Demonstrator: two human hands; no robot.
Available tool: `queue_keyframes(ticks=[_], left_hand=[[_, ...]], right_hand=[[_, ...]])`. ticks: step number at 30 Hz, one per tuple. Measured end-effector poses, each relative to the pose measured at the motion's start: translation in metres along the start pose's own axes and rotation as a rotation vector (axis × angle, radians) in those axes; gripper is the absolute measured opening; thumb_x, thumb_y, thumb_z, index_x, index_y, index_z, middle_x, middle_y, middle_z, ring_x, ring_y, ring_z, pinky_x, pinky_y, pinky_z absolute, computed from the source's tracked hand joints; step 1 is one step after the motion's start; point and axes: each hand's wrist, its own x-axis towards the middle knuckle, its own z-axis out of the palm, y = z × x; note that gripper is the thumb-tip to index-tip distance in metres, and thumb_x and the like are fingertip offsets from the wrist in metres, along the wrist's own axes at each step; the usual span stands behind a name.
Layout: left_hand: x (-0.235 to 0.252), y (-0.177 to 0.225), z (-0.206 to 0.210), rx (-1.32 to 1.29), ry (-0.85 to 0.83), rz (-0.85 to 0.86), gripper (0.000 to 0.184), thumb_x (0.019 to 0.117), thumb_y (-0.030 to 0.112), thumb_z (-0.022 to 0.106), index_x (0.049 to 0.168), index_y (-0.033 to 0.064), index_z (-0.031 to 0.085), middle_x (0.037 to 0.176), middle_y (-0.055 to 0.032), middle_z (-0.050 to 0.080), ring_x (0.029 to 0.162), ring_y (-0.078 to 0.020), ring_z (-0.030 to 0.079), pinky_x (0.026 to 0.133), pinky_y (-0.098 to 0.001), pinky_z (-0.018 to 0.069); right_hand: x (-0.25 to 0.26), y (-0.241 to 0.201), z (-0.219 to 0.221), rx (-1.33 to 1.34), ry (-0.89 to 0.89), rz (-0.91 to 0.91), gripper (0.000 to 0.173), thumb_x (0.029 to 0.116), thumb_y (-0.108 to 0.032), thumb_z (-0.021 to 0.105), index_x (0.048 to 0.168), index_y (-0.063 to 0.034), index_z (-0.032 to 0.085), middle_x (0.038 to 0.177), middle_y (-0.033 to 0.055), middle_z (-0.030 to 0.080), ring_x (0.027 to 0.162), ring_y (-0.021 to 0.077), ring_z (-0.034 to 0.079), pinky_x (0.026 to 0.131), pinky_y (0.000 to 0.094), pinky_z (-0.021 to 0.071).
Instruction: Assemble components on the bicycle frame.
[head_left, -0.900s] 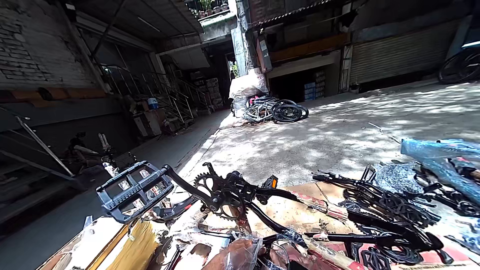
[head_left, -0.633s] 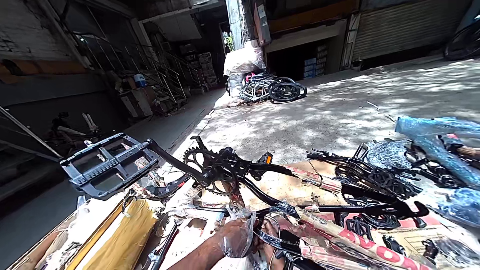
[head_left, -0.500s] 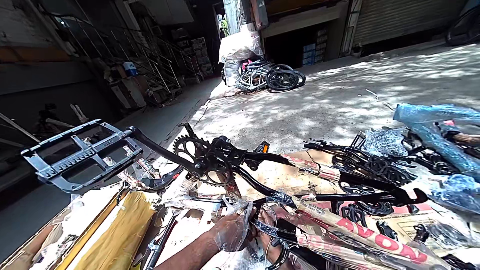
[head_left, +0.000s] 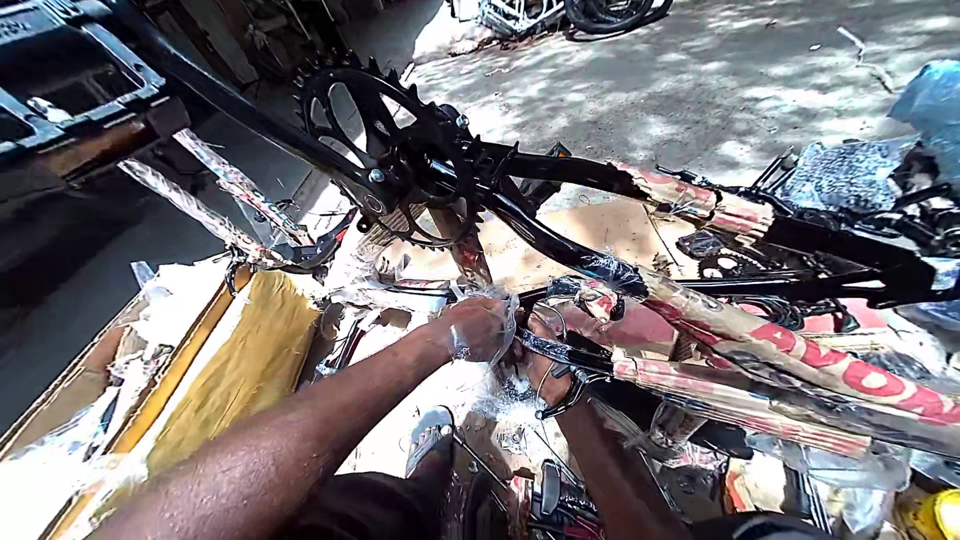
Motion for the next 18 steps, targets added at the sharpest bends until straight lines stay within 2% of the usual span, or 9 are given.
queue_keyframes(ticks=[1,2,4,6,8,10,13,15,18], left_hand=[[0.000,0.001,-0.003,-0.012,-0.013,-0.010,0.049,0.0940,0.034,0.070,0.134,0.0049,0.065,0.131,-0.0182,0.065,0.125,-0.0346,0.059,0.109,-0.0520,0.0430],[0.000,0.002,-0.006,-0.014,-0.014,-0.008,0.047,0.0942,0.033,0.070,0.132,0.0058,0.065,0.129,-0.0176,0.066,0.123,-0.0340,0.061,0.107,-0.0520,0.0443],[0.002,0.001,-0.010,-0.001,0.007,0.008,0.040,0.0938,0.032,0.070,0.123,0.0046,0.069,0.121,-0.0174,0.068,0.117,-0.0339,0.063,0.102,-0.0522,0.0471],[0.000,0.002,-0.008,-0.015,0.026,0.031,0.038,0.0939,0.029,0.071,0.119,0.0012,0.069,0.120,-0.0202,0.068,0.118,-0.0362,0.063,0.103,-0.0535,0.0461],[-0.001,-0.004,-0.002,-0.012,0.084,0.068,0.041,0.0942,0.031,0.070,0.124,0.0029,0.068,0.124,-0.0187,0.068,0.121,-0.0337,0.062,0.106,-0.0503,0.0455],[-0.003,-0.005,-0.001,-0.028,0.126,0.090,0.045,0.0932,0.031,0.072,0.128,0.0028,0.067,0.127,-0.0189,0.067,0.123,-0.0333,0.061,0.107,-0.0496,0.0447],[-0.003,0.001,-0.010,-0.067,0.033,0.025,0.050,0.0941,0.031,0.071,0.135,0.0032,0.063,0.133,-0.0193,0.064,0.129,-0.0342,0.057,0.112,-0.0503,0.0399],[-0.001,-0.001,-0.010,-0.073,0.050,0.037,0.045,0.0927,0.030,0.072,0.129,0.0031,0.066,0.127,-0.0189,0.067,0.123,-0.0336,0.061,0.108,-0.0502,0.0428],[-0.001,-0.004,-0.010,-0.094,0.083,0.087,0.038,0.0911,0.027,0.074,0.120,0.0035,0.069,0.118,-0.0167,0.069,0.116,-0.0310,0.063,0.103,-0.0482,0.0456]], right_hand=[[0.015,0.017,-0.006,0.072,-0.073,-0.101,0.033,0.1113,-0.028,0.040,0.138,-0.0175,0.057,0.084,-0.0013,0.063,0.064,0.0058,0.057,0.058,0.0236,0.0521],[0.023,0.024,-0.005,0.104,-0.087,-0.153,0.033,0.1109,-0.033,0.040,0.137,-0.0208,0.056,0.082,-0.0015,0.062,0.062,0.0072,0.058,0.055,0.0262,0.0524],[0.034,0.023,0.001,0.141,-0.040,-0.195,0.026,0.1103,-0.026,0.041,0.128,-0.0164,0.057,0.079,0.0011,0.062,0.060,0.0106,0.059,0.054,0.0296,0.0540],[0.037,0.023,0.002,0.152,-0.027,-0.182,0.026,0.1100,-0.019,0.037,0.126,-0.0114,0.056,0.076,-0.0004,0.058,0.058,0.0088,0.054,0.053,0.0267,0.0508],[0.041,0.018,0.002,0.248,-0.088,-0.100,0.027,0.1115,-0.025,0.034,0.112,-0.0131,0.059,0.065,-0.0032,0.051,0.050,0.0074,0.050,0.047,0.0241,0.0478],[0.043,0.014,-0.003,0.319,-0.175,-0.011,0.033,0.1127,-0.031,0.033,0.099,-0.0149,0.059,0.061,-0.0045,0.049,0.048,0.0069,0.051,0.046,0.0227,0.0486],[0.038,0.012,-0.009,0.237,-0.181,-0.011,0.033,0.1131,-0.031,0.033,0.110,-0.0134,0.060,0.069,0.0000,0.056,0.058,0.0118,0.059,0.056,0.0289,0.0556],[0.036,0.009,-0.001,0.178,-0.119,-0.064,0.029,0.1132,-0.027,0.029,0.113,-0.0108,0.053,0.069,0.0029,0.058,0.056,0.0164,0.062,0.053,0.0343,0.0576],[0.041,0.019,0.000,0.220,-0.106,-0.152,0.024,0.1116,-0.021,0.032,0.116,-0.0128,0.054,0.072,-0.0009,0.056,0.058,0.0093,0.056,0.054,0.0261,0.0512]])
